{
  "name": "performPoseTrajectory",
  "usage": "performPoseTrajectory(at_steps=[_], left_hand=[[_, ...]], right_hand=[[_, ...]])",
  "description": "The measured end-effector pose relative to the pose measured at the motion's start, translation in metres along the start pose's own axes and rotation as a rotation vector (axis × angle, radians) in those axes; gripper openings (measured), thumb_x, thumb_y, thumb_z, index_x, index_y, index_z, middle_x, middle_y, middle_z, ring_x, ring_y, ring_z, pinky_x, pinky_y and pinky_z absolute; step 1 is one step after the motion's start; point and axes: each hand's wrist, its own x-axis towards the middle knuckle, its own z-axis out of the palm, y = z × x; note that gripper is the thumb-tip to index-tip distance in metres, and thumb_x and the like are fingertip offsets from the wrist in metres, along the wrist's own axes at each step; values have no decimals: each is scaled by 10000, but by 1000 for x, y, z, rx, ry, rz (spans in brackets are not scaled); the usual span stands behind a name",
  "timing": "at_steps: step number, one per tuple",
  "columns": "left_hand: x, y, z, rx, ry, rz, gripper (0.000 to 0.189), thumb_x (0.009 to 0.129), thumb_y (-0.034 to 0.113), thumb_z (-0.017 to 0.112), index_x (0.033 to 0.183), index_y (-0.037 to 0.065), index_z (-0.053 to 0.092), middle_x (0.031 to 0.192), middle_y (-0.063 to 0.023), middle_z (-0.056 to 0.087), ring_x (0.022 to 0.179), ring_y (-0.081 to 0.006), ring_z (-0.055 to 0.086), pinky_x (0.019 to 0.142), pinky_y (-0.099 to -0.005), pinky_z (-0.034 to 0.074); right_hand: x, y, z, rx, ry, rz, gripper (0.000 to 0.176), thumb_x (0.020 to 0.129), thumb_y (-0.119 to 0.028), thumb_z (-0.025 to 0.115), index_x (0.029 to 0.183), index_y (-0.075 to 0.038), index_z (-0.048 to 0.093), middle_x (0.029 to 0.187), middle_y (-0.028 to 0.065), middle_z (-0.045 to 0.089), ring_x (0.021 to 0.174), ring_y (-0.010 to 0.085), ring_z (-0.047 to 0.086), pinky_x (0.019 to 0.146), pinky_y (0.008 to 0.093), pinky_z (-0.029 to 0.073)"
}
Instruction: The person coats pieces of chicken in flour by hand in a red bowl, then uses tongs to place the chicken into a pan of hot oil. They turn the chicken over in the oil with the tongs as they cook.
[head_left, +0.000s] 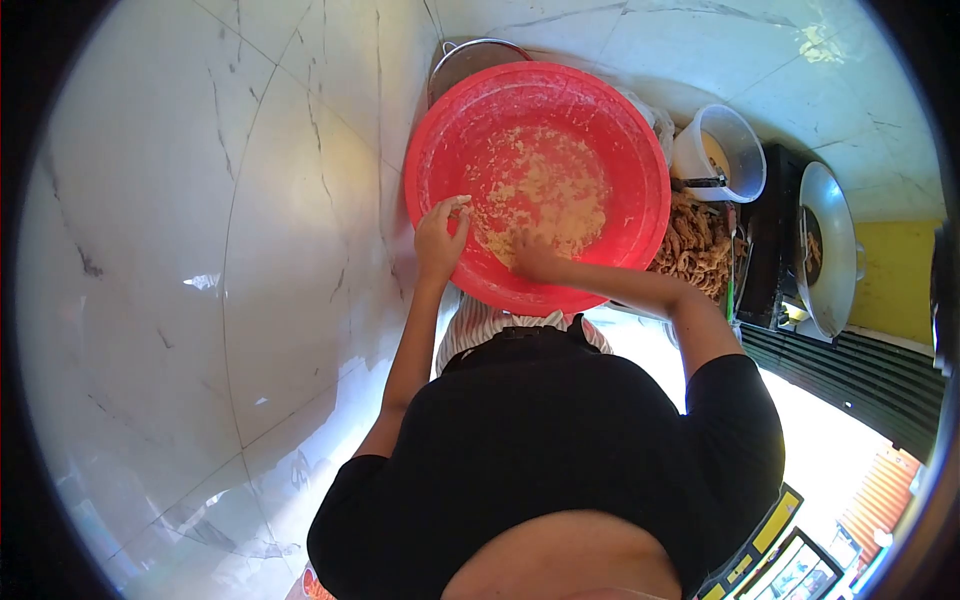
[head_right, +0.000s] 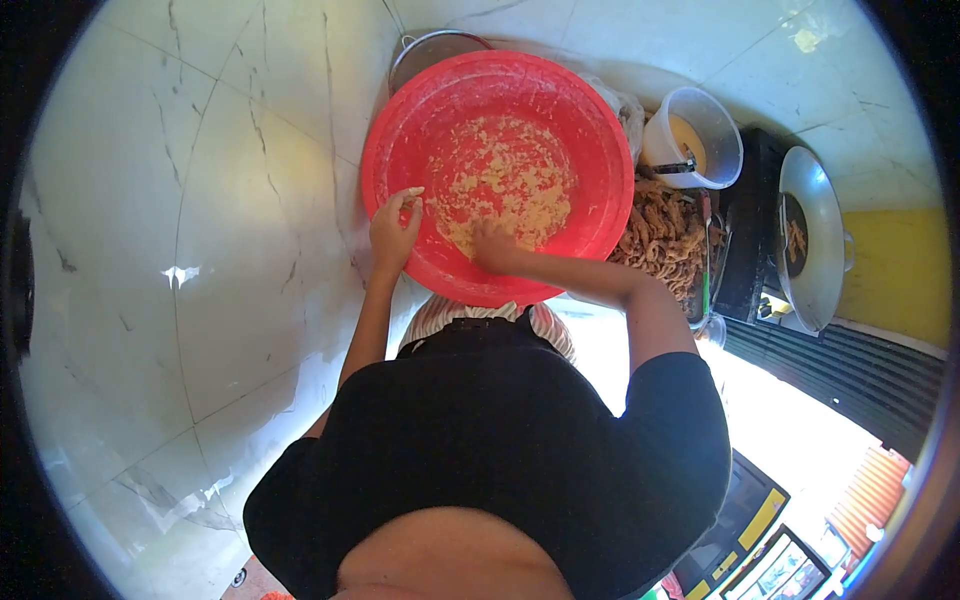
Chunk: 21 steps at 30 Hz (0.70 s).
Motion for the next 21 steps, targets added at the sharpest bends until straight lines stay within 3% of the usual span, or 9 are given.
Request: performPoseTrajectory(at_steps=[1, 5, 7, 10, 14, 16, 17, 19, 21], left_hand=[[0, 1, 0, -41, 29, -27, 204, 775, 134, 554, 971, 86, 579, 857, -57, 615, 749, -192, 588, 719, -315, 428], [0, 0, -2, -71, 30, -41, 205, 772, 128, 559, 971, 83, 578, 837, -60, 625, 738, -189, 594, 710, -309, 434], [-1, -5, 0, -100, 58, -34, 210, 772, 131, 561, 975, 83, 576, 813, -64, 626, 746, -189, 594, 715, -309, 433], [-2, -6, -1, -68, 44, -33, 216, 770, 136, 565, 979, 80, 576, 811, -68, 628, 751, -191, 595, 716, -310, 434], [-2, -5, -2, -71, 43, -29, 216, 774, 140, 565, 981, 80, 577, 815, -70, 628, 750, -193, 595, 713, -311, 435], [-2, -4, -3, -38, 41, -34, 214, 778, 145, 563, 981, 79, 578, 814, -72, 628, 746, -196, 595, 711, -313, 435], [-1, -4, -3, -37, 40, -33, 214, 778, 145, 563, 981, 79, 578, 814, -72, 628, 746, -196, 595, 711, -313, 435], [-1, -3, -3, -55, 38, -36, 208, 781, 150, 561, 977, 83, 580, 810, -74, 627, 741, -197, 596, 708, -312, 435], [-1, -2, -4, -45, 29, -41, 208, 780, 150, 562, 976, 83, 581, 810, -74, 627, 741, -197, 597, 706, -312, 434]], right_hand=[[-2, -7, -5, 67, -187, 136, 604, 774, -335, 513, 1245, -10, 322, 1281, 193, 317, 1075, 384, 432, 836, 454, 415], [5, -12, -15, 235, -245, 117, 619, 771, -346, 535, 1241, -2, 326, 1159, 183, 449, 988, 302, 511, 789, 412, 437], [17, -1, -33, 612, -615, -65, 564, 804, -401, 489, 1206, -18, 390, 1011, 134, 538, 892, 225, 547, 728, 377, 445], [15, 11, -55, 1025, -636, -49, 488, 842, -429, 420, 1140, -47, 478, 935, 97, 569, 869, 178, 540, 703, 336, 441], [16, 17, -75, 1377, -597, 29, 447, 865, -433, 373, 1109, -90, 522, 980, 81, 565, 857, 171, 544, 679, 341, 441], [36, 30, -55, 1554, -411, -20, 401, 868, -401, 370, 1049, -94, 554, 962, 98, 564, 804, 179, 548, 664, 340, 436], [46, 40, -49, 1556, -410, -20, 401, 868, -401, 370, 1049, -94, 554, 962, 98, 564, 804, 179, 548, 664, 340, 436], [63, 61, -42, 716, 29, -207, 320, 857, -274, 409, 1036, -56, 561, 1066, 140, 543, 929, 207, 546, 804, 311, 429], [77, 72, -37, 542, 191, -110, 310, 840, -257, 431, 1022, -44, 565, 1094, 160, 518, 956, 242, 527, 813, 345, 423]])
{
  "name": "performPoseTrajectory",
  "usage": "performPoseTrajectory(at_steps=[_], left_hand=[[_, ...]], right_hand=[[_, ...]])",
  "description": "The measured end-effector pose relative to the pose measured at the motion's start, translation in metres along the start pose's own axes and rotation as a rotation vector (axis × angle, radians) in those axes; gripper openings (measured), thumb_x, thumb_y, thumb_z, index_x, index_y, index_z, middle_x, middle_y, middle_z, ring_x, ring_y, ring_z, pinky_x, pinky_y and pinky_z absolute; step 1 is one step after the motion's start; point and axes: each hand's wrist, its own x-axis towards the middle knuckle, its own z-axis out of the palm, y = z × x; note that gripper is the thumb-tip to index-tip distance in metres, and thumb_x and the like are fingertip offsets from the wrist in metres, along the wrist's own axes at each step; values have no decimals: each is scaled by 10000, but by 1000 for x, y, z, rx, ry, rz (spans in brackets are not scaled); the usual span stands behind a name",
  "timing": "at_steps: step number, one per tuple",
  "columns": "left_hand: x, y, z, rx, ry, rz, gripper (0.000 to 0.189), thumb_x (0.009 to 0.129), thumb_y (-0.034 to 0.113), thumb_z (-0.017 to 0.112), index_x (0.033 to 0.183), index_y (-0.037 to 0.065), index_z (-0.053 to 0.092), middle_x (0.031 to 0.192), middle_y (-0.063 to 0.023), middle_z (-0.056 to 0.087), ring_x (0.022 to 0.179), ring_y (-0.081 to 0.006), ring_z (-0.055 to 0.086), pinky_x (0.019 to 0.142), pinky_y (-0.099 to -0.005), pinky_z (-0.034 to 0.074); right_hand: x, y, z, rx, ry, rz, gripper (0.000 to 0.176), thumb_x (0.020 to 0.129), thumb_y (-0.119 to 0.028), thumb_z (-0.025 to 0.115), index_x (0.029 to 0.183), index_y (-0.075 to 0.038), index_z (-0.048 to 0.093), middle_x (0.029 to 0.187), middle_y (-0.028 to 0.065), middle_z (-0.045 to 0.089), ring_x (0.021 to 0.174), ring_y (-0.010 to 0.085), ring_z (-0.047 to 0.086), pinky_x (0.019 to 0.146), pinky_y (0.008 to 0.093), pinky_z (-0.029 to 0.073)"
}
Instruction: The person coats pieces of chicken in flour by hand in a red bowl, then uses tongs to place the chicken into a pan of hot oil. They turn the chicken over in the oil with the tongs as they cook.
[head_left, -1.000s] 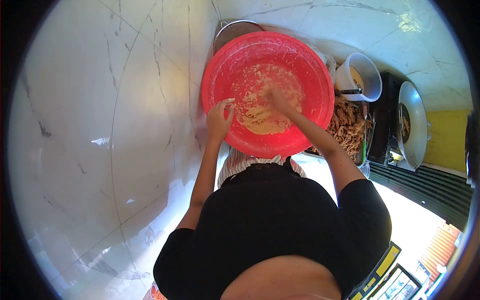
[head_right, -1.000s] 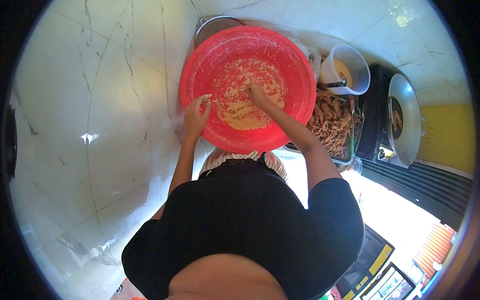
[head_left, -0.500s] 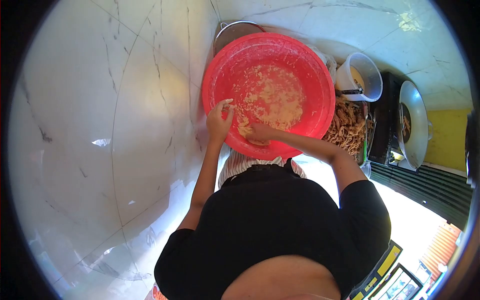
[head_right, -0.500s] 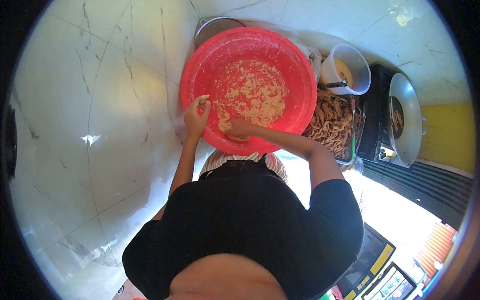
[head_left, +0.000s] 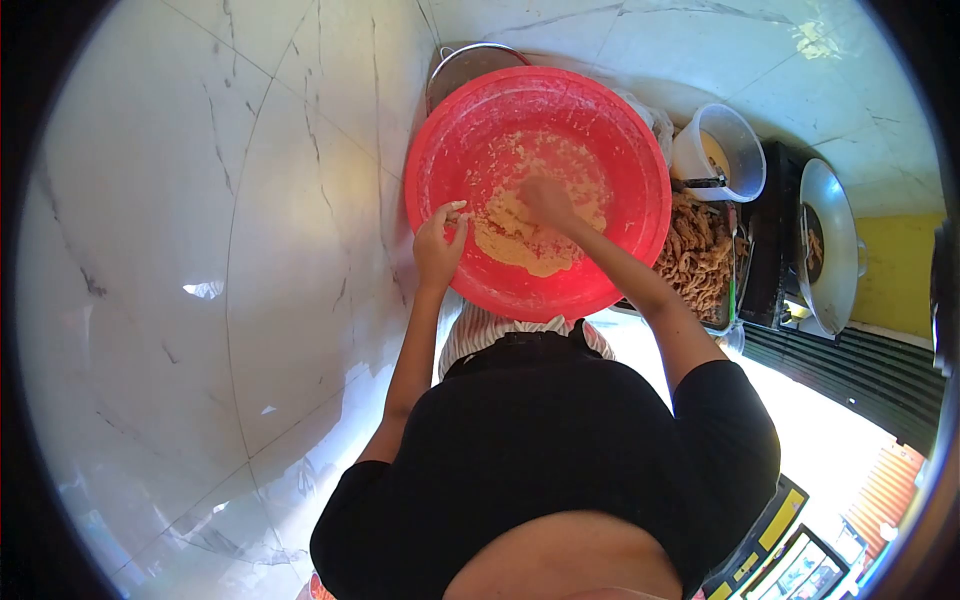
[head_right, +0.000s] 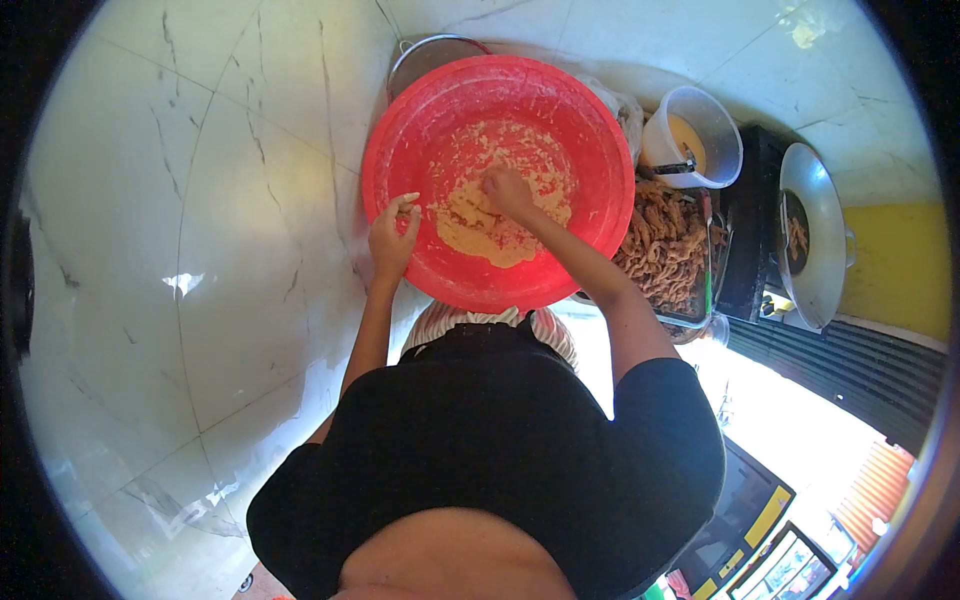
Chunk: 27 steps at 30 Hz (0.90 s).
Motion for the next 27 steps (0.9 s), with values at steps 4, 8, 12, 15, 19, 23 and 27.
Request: performPoseTrajectory(at_steps=[4, 8, 12, 15, 19, 23, 27], left_hand=[[1, -1, 1, -10, -2, 1, 209, 777, 149, 565, 976, 88, 581, 802, -71, 626, 739, -195, 597, 698, -310, 432], [1, -3, 3, 7, 3, 16, 210, 774, 151, 568, 976, 92, 580, 793, -67, 624, 730, -195, 594, 697, -313, 429], [0, -2, 3, 11, -6, 4, 207, 772, 158, 573, 970, 97, 582, 770, -63, 617, 715, -193, 589, 694, -314, 426], [1, 0, 2, 8, -15, -16, 205, 772, 163, 576, 966, 99, 583, 755, -58, 614, 708, -189, 587, 690, -313, 425], [1, -2, 3, 20, -9, 3, 203, 774, 170, 577, 964, 98, 583, 741, -54, 611, 700, -186, 587, 688, -313, 425], [0, 0, 1, 18, -6, -11, 206, 770, 166, 582, 962, 92, 582, 738, -53, 610, 698, -186, 587, 689, -313, 425], [-2, -3, 1, -4, 16, 52, 203, 764, 144, 582, 958, 85, 582, 746, -52, 611, 697, -186, 588, 684, -312, 427]], right_hand=[[-7, -18, 9, -684, -125, -8, 361, 811, -282, 473, 1073, -40, 525, 1192, 187, 427, 1055, 361, 430, 854, 448, 382], [-39, -34, 73, -279, 218, 32, 509, 785, -346, 505, 1186, -48, 408, 1213, 209, 388, 1114, 421, 353, 890, 501, 331], [-66, -62, 78, -447, 57, -80, 599, 761, -356, 531, 1225, -48, 310, 1154, 228, 420, 1072, 383, 404, 851, 491, 364], [-69, -63, 66, -226, -206, -6, 605, 756, -372, 537, 1215, -42, 324, 1146, 208, 442, 1044, 352, 451, 807, 463, 407], [-74, -92, 14, 192, -639, 345, 539, 773, -415, 501, 1146, -33, 425, 1072, 149, 519, 977, 242, 524, 736, 379, 462], [-66, -56, 17, 626, -606, 388, 521, 836, -413, 445, 1177, -20, 431, 1065, 114, 544, 950, 199, 539, 792, 324, 441], [-41, -19, 26, 1262, -588, 309, 491, 872, -444, 342, 1193, -85, 439, 1110, 94, 526, 948, 191, 542, 762, 352, 470]])
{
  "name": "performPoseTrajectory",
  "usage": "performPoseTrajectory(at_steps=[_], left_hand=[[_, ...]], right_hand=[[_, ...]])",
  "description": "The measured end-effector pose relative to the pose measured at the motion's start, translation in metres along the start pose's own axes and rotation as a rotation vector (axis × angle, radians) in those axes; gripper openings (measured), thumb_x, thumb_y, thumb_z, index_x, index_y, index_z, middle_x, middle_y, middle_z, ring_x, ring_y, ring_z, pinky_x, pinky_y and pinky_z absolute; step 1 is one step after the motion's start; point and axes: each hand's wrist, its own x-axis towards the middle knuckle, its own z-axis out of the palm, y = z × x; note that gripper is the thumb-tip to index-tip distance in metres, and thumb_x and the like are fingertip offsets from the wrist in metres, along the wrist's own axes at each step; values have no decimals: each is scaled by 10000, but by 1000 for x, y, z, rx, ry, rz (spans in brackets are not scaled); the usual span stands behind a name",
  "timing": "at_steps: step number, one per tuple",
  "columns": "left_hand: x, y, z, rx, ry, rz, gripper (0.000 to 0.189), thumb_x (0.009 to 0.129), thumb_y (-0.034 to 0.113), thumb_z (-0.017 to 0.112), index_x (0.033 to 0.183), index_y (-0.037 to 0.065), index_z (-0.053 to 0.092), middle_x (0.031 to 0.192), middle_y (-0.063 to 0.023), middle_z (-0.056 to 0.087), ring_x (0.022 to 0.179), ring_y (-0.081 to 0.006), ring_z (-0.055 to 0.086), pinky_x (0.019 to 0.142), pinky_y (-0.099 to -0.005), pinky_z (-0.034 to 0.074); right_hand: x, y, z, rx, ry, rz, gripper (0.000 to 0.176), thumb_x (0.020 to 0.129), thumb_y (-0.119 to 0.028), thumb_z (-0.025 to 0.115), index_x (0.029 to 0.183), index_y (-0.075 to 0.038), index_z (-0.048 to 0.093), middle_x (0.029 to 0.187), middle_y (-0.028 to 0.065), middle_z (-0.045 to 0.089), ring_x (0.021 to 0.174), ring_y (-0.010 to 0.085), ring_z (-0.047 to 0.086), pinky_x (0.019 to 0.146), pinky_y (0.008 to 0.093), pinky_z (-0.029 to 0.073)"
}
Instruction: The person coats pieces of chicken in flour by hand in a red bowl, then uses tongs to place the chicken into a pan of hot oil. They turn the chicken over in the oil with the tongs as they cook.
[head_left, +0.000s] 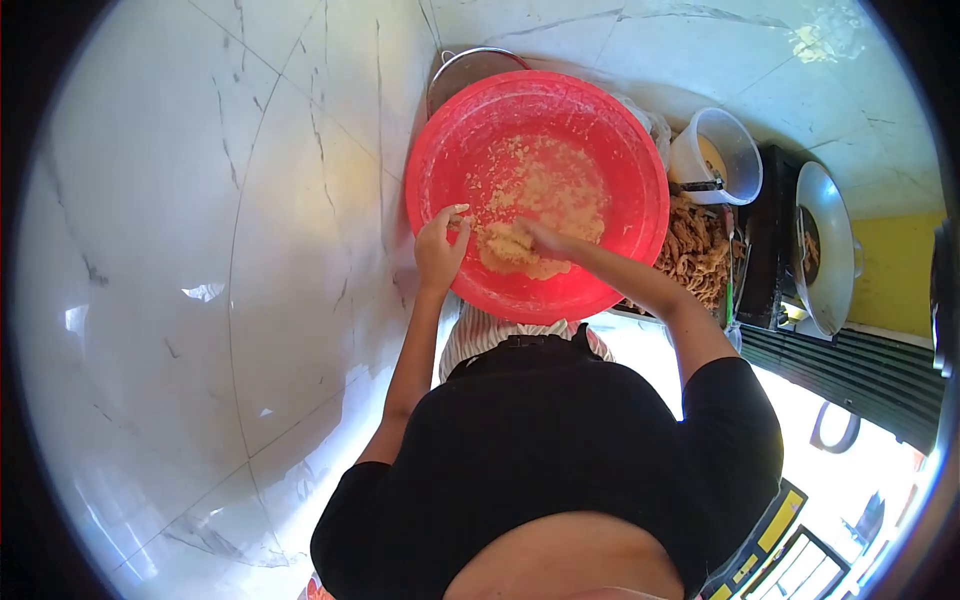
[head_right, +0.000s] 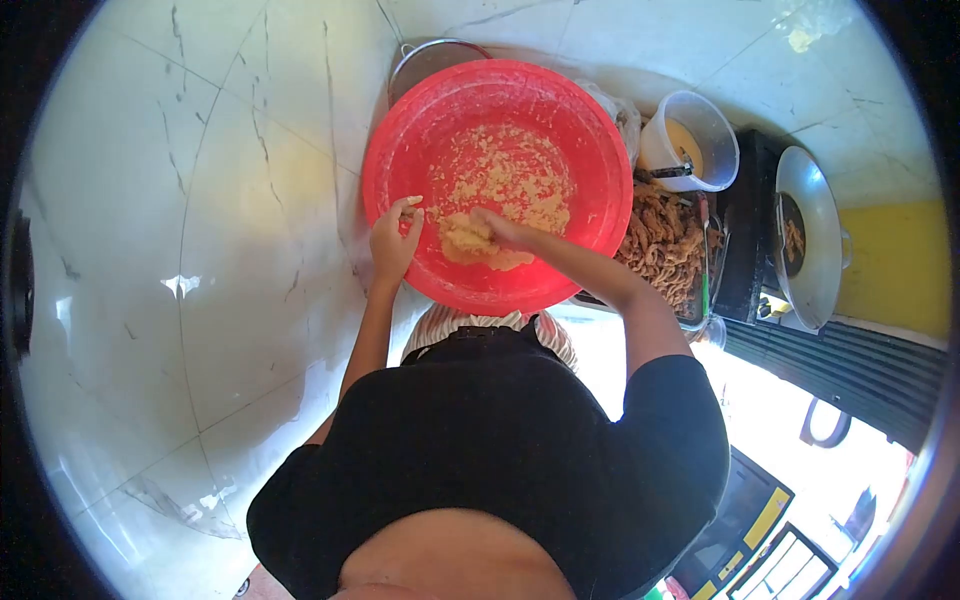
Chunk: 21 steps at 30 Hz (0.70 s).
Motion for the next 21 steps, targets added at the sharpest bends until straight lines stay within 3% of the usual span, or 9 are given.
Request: performPoseTrajectory(at_steps=[1, 5, 7, 8, 10, 13, 17, 19, 21], left_hand=[[1, -1, 0, -2, -1, 9, 201, 763, 135, 581, 957, 83, 582, 749, -53, 611, 696, -186, 588, 683, -311, 427], [0, 0, 0, -8, -4, 2, 201, 764, 127, 576, 960, 84, 580, 759, -56, 611, 701, -186, 589, 685, -310, 428], [0, 3, -1, -14, -21, -16, 201, 764, 126, 575, 961, 85, 579, 763, -58, 612, 706, -189, 589, 689, -308, 428], [1, 2, -1, -12, -21, -16, 201, 764, 126, 575, 961, 85, 579, 763, -58, 612, 706, -189, 589, 689, -308, 428], [1, 2, -2, 25, -34, -6, 199, 768, 134, 573, 961, 86, 578, 767, -59, 613, 706, -190, 590, 684, -309, 427], [2, 1, 0, 29, -17, 14, 196, 772, 146, 571, 959, 87, 578, 770, -63, 613, 710, -192, 590, 686, -312, 425], [2, 2, -1, 43, -47, -22, 199, 773, 156, 571, 959, 88, 578, 776, -66, 613, 721, -194, 591, 693, -312, 422], [1, 0, 0, 59, -31, -7, 199, 772, 159, 572, 957, 87, 578, 780, -66, 614, 731, -196, 591, 702, -314, 420], [1, -2, 1, 53, -42, -19, 199, 770, 157, 573, 957, 88, 578, 781, -65, 615, 733, -195, 591, 703, -316, 420]], right_hand=[[2, -10, -2, -23, -21, -96, 474, 883, -439, 330, 1206, -107, 436, 1137, 93, 517, 984, 192, 532, 787, 353, 467], [12, -55, -24, -115, 51, -118, 489, 870, -455, 361, 1208, -110, 438, 1201, 94, 474, 1051, 194, 494, 833, 364, 444], [49, -48, -85, -214, 387, -100, 490, 853, -409, 417, 1217, -81, 419, 1195, 128, 464, 1042, 257, 486, 810, 384, 440], [46, -62, -94, -213, 385, -102, 490, 853, -409, 417, 1217, -81, 419, 1195, 128, 464, 1042, 257, 486, 810, 384, 440], [35, -86, -101, -1373, 813, -66, 523, 827, -366, 462, 1237, -52, 381, 1213, 188, 413, 1063, 350, 440, 841, 454, 398], [39, -87, -99, -1302, 934, -279, 531, 816, -347, 459, 1227, -22, 375, 1228, 234, 369, 1114, 404, 366, 896, 504, 337], [61, -49, -65, -1287, 862, -335, 548, 821, -355, 444, 1229, -3, 348, 1259, 238, 327, 1144, 387, 341, 922, 533, 287], [81, -7, -58, -1775, 876, -257, 572, 821, -373, 442, 1243, -11, 308, 1271, 227, 315, 1160, 369, 322, 913, 553, 281], [50, -9, -4, -1505, 688, -326, 612, 816, -386, 449, 1276, -29, 257, 1296, 200, 298, 1160, 360, 333, 908, 562, 277]])
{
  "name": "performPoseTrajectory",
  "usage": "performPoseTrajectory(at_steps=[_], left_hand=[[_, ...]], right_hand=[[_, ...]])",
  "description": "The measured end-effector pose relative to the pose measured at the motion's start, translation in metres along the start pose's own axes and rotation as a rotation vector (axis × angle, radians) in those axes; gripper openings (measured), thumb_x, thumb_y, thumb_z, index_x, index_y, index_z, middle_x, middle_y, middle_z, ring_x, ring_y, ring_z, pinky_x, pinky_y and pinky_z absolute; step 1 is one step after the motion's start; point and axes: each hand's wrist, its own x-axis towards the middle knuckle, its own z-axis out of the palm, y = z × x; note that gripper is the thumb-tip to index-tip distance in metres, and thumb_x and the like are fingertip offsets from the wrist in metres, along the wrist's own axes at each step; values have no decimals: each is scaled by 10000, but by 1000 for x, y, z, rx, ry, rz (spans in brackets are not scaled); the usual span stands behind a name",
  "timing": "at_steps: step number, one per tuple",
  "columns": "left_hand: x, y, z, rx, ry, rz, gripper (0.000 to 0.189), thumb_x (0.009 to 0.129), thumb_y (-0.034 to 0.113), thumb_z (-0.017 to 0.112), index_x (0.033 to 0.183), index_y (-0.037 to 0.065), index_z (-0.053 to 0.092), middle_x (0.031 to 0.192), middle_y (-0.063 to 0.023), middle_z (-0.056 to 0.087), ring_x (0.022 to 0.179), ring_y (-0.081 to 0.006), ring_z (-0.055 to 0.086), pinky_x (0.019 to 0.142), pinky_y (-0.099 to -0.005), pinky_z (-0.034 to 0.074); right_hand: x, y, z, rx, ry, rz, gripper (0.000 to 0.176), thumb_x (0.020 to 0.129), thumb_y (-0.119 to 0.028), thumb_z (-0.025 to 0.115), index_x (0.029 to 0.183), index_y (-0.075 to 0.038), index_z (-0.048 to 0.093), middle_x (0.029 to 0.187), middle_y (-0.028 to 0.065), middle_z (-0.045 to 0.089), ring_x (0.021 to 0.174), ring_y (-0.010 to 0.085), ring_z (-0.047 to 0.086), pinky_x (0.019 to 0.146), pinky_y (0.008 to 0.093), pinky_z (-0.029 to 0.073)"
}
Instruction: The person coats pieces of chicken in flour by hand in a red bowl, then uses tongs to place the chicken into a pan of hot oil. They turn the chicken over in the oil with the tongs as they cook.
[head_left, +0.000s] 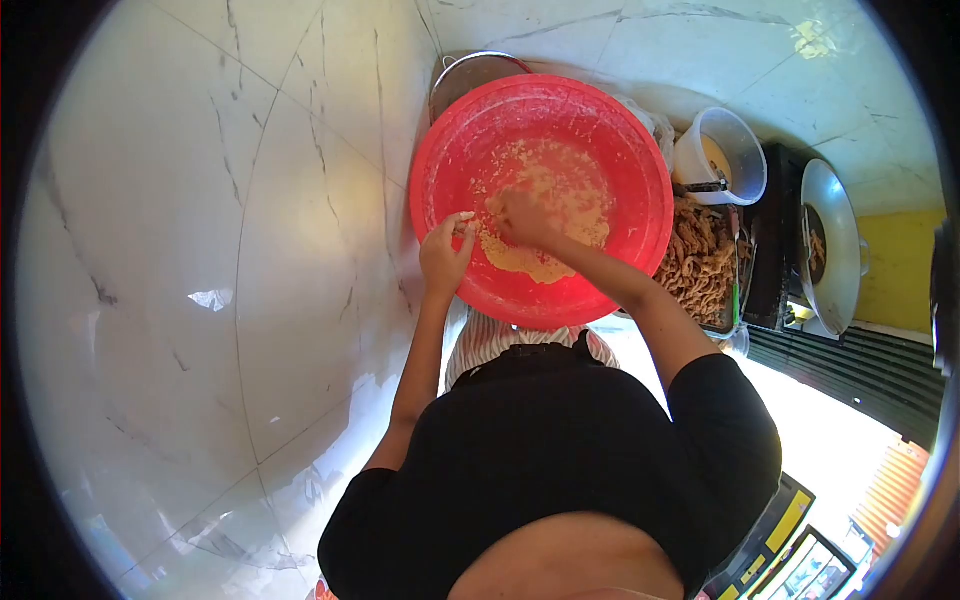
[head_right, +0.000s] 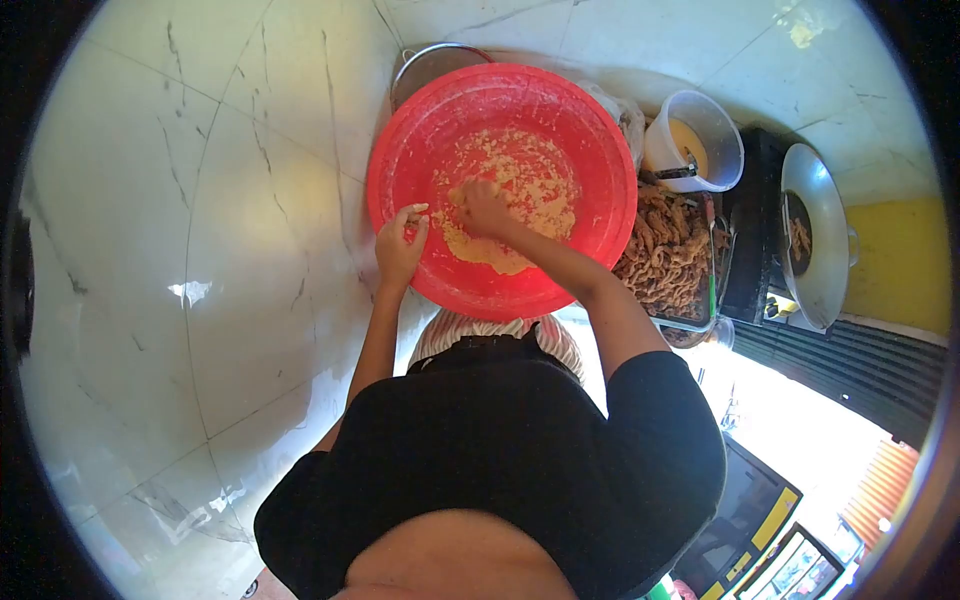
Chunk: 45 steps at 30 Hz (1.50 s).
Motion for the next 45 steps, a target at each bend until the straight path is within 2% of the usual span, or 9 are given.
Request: performPoseTrajectory(at_steps=[8, 12, 14, 18, 24, 26, 32, 37, 45], left_hand=[[-2, 2, 0, 15, 10, 23, 202, 760, 148, 578, 954, 90, 579, 786, -58, 618, 733, -192, 593, 698, -314, 426], [0, -1, -1, 7, -17, -8, 198, 758, 143, 578, 947, 88, 582, 779, -59, 618, 726, -190, 594, 694, -313, 429], [0, 0, -1, -8, -25, -13, 196, 757, 141, 578, 945, 87, 583, 776, -59, 617, 723, -189, 594, 694, -313, 429], [0, -1, -1, -3, -20, 9, 195, 759, 140, 574, 947, 85, 586, 776, -63, 618, 719, -188, 595, 694, -313, 429], [0, 2, -1, -22, -22, 10, 191, 766, 143, 567, 945, 81, 589, 801, -67, 623, 721, -191, 595, 699, -316, 429], [0, 3, -2, -19, -25, 3, 189, 767, 145, 567, 943, 81, 590, 806, -67, 624, 720, -191, 595, 700, -317, 429], [0, 6, 1, -26, 20, -25, 192, 764, 154, 584, 941, 81, 594, 748, -66, 616, 686, -194, 592, 677, -307, 434], [-1, 9, 0, -59, 74, -56, 213, 760, 175, 609, 950, 79, 589, 707, -73, 606, 657, -190, 588, 617, -299, 443], [-2, 7, -1, -40, 50, -50, 194, 790, 189, 582, 957, 90, 593, 719, -70, 605, 671, -186, 582, 646, -296, 436]], right_hand=[[-77, -9, -4, -140, -454, -338, 630, 747, -382, 551, 1247, -64, 337, 1216, 185, 404, 1092, 338, 426, 847, 451, 389], [-89, -16, -61, -102, -627, -135, 603, 732, -400, 565, 1212, -69, 411, 1133, 166, 489, 989, 291, 514, 785, 393, 436], [-78, -20, -98, 116, -1032, 27, 395, 758, -281, 540, 1063, -30, 526, 871, 132, 574, 751, 205, 560, 647, 316, 462], [-61, 41, -90, 421, -998, 237, 416, 735, -343, 562, 1046, -66, 579, 897, 102, 609, 818, 177, 575, 671, 348, 467], [-44, 110, -70, 342, -314, 342, 435, 772, -330, 533, 1114, -61, 521, 1017, 150, 568, 972, 284, 537, 782, 423, 440], [-38, 122, -39, -255, -399, -12, 502, 771, -314, 534, 1164, -16, 443, 1143, 224, 470, 1115, 344, 421, 873, 459, 378], [-110, -2, -28, -420, -222, 134, 492, 759, -273, 519, 1138, 25, 421, 1171, 256, 414, 960, 396, 504, 812, 392, 429], [-76, -43, -60, 361, -948, 223, 567, 741, -350, 583, 1141, 24, 437, 1057, 162, 505, 869, 246, 534, 724, 337, 447], [-61, -37, -81, 908, -633, 284, 453, 791, -291, 569, 1156, -45, 461, 987, 63, 542, 844, 144, 521, 690, 283, 443]])
